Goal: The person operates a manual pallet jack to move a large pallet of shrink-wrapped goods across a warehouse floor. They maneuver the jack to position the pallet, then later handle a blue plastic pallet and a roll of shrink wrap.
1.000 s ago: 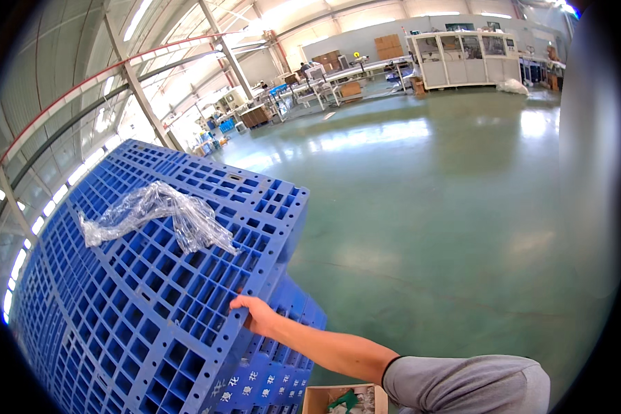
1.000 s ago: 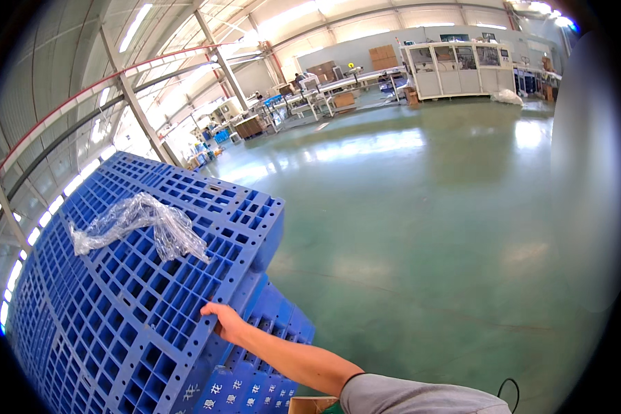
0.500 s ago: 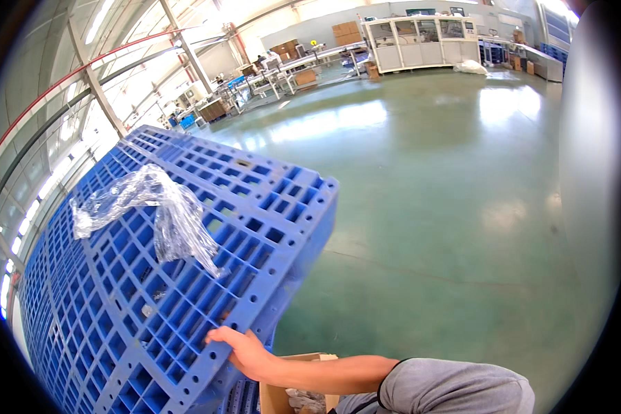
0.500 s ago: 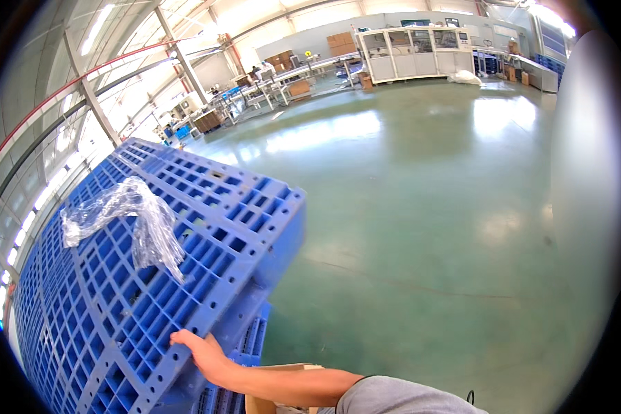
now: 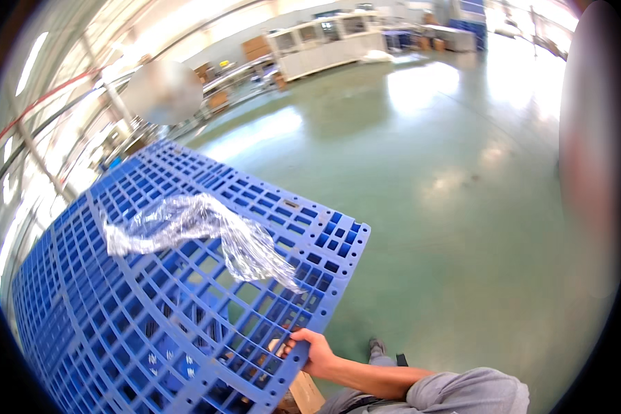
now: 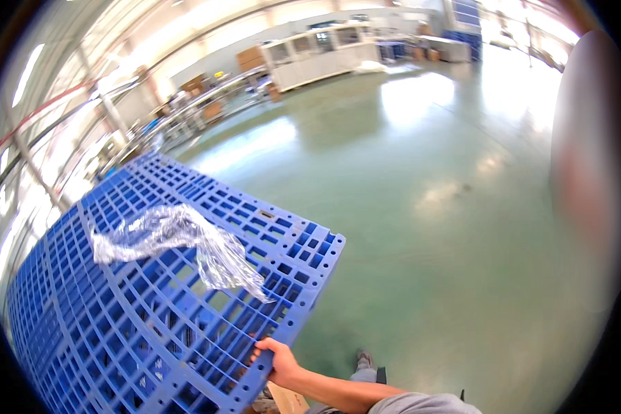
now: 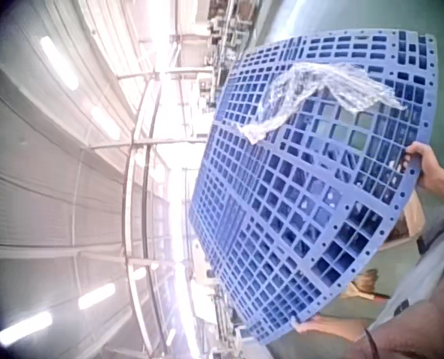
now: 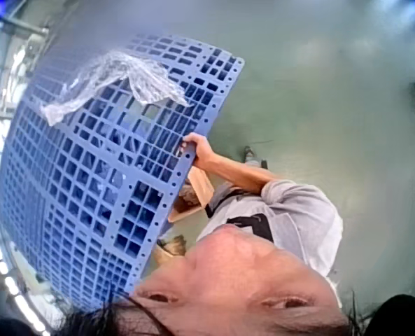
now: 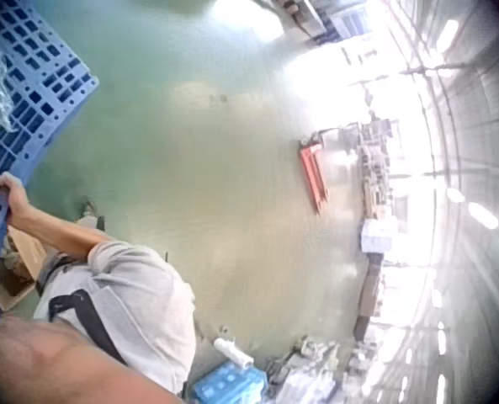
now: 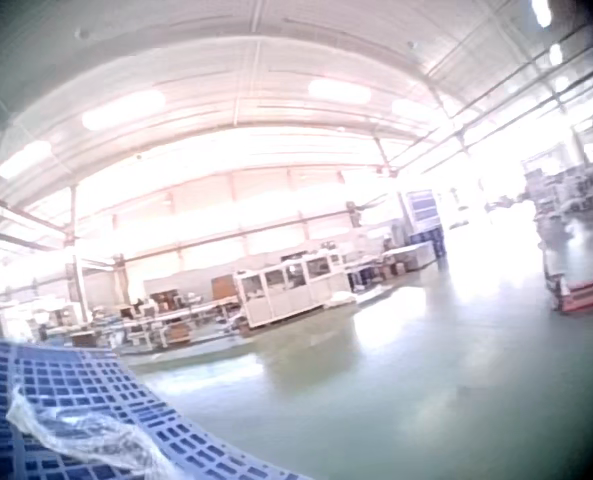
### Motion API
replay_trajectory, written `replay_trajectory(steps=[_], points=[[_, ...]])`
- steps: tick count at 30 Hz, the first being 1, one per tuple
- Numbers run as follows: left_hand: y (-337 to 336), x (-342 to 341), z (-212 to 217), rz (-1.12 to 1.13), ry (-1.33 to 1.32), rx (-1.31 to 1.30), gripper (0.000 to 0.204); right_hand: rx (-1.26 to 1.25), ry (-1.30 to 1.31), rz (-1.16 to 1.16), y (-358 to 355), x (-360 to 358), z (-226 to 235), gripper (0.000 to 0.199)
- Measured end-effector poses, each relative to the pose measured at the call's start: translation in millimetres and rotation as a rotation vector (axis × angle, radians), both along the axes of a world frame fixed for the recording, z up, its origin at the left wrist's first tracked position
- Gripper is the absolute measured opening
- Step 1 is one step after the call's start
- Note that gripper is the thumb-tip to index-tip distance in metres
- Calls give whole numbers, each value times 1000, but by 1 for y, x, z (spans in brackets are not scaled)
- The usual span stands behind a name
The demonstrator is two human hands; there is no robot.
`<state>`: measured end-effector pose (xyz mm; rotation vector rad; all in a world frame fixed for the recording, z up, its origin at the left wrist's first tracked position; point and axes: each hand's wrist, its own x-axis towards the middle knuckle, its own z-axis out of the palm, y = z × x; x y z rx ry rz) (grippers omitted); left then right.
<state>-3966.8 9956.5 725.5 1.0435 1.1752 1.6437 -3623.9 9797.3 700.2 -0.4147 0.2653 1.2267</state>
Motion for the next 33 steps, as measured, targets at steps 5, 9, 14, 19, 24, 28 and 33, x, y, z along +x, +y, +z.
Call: replay_trajectory(steps=[5, 9, 14, 19, 24, 28, 33], points=[[58, -45, 3, -218, -109, -184, 35, -50, -45, -92, 21, -50, 3, 8], [112, -89, 17, -437, -213, -309, 37, -83, -111, -219, 49, -90, -14, 8], [200, -167, 50, -751, -309, -487, 39, -141, -80, -562, 95, -206, -10, 9], [289, -286, 120, -1100, -315, -695, 42, -196, -154, -795, 153, -365, 80, 9], [485, -476, 194, -1338, -264, -902, 44, -1059, -858, -1061, 322, -712, 285, 12], [711, -747, 225, -1295, -304, -994, 46, -659, -154, -1495, 367, -991, 274, 6], [966, -1074, 261, -1340, -306, -1036, 48, -499, -56, -1795, 556, -1494, 289, 16]])
